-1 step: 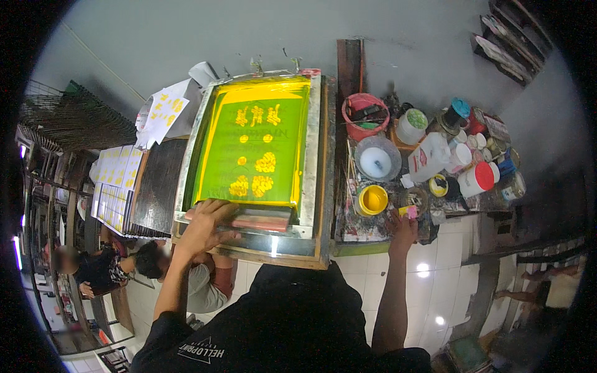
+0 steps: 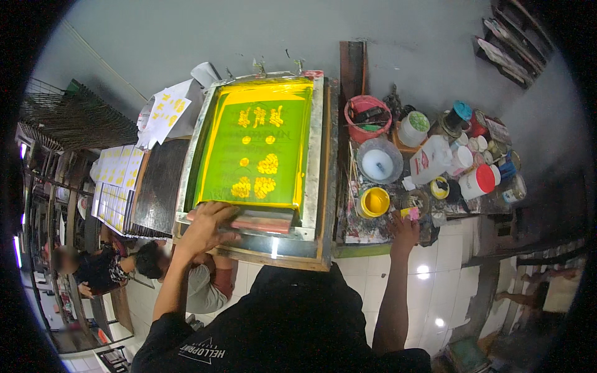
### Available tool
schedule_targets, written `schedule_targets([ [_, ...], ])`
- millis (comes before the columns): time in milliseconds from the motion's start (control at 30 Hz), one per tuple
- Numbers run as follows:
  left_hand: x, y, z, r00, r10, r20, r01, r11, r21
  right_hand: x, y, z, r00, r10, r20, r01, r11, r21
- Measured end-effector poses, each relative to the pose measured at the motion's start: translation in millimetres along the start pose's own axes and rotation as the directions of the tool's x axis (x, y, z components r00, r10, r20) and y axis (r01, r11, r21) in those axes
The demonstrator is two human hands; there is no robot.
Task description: The person performs screen printing by placing a piece of paper on a printing bed, lowering a screen frame, and using a squeegee to spread yellow ink to create a print. They repeat this with another sheet and then clean the squeegee using a small tool and a cloth.
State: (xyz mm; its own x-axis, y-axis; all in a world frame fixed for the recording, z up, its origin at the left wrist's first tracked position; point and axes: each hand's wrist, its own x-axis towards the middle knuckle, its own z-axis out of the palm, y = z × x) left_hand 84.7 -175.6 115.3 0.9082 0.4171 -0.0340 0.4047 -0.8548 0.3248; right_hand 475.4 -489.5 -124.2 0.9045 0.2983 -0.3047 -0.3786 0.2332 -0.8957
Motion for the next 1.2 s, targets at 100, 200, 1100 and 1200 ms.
schedule_targets([
  [100,2.7,-25.0,4.4,0.996,0.089,0.032,-0.089,0.996,-0.007,-3.0,-11.5,9.5,1.000,-0.007,0.016,0.007,1.000,0.016],
  [200,13.9,-38.5,6.5,0.991,0.134,0.006,-0.134,0.991,-0.021,-7.6,-18.9,15.7,0.997,-0.069,0.039,0.068,0.997,0.019],
  [1100,366.8,-180.2,20.3,0.754,0.311,-0.579,-0.121,0.931,0.343,-156.9,-10.8,95.6,0.882,-0.185,-0.434,0.174,0.983,-0.064],
  [1200,377.0,-172.7,15.4,0.769,0.235,-0.594,-0.073,0.956,0.283,-152.7,-15.1,93.8,0.893,-0.202,-0.403,0.183,0.979,-0.084],
])
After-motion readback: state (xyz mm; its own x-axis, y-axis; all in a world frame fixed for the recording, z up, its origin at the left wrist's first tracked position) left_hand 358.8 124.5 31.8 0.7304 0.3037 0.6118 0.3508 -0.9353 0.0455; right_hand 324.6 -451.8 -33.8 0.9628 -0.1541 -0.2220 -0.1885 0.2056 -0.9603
